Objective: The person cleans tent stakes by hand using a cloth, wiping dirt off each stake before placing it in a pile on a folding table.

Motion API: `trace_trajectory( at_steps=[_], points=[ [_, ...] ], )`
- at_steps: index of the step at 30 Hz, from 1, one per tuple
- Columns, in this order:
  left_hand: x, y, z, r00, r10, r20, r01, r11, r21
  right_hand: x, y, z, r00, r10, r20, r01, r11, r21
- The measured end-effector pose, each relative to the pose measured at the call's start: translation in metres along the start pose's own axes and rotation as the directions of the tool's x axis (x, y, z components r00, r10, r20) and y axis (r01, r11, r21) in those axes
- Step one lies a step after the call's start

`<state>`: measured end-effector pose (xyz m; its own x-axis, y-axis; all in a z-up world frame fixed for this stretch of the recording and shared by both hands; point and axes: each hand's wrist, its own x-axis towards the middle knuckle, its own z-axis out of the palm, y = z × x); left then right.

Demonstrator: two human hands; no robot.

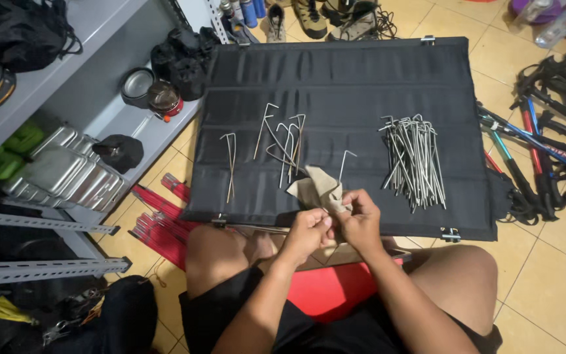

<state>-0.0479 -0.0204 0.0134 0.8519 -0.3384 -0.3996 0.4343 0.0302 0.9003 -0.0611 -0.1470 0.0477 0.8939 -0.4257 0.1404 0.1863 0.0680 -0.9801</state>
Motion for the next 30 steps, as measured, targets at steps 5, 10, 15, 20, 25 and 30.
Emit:
trace_trajectory(
  at_steps=[5,10,15,20,25,30],
  points=[
    [-0.007,0.069,-0.029,0.923,0.365,-0.120,-0.242,0.795,0.556,0.004,-0.010,-0.005,0.953,-0.254,0.166,0.295,0.903,-0.312],
    [-0.009,0.091,-0.005,0.852,0.477,-0.215,-0.458,0.879,0.134,-0.002,0.004,0.003,0.854,-0.290,0.431,0.457,0.814,-0.359],
    [0.002,0.067,-0.020,0.875,0.136,-0.464,-0.332,0.867,-0.371,-0.004,-0.014,0.005,0.843,-0.115,0.525,0.280,0.928,-0.246],
    [-0.005,0.122,-0.070,0.785,0.224,-0.578,-0.519,0.747,-0.415,0.008,0.009,-0.024,0.879,-0.035,0.475,0.180,0.948,-0.263],
    [-0.014,0.105,-0.057,0.916,0.211,-0.341,-0.293,0.933,-0.209,0.027,0.007,-0.028,0.979,0.022,0.202,0.004,0.991,-0.131],
    [-0.008,0.054,-0.026,0.978,0.208,-0.011,-0.202,0.959,0.198,0.015,-0.001,-0.015,0.964,-0.003,0.266,0.020,0.998,-0.063]
  ],
)
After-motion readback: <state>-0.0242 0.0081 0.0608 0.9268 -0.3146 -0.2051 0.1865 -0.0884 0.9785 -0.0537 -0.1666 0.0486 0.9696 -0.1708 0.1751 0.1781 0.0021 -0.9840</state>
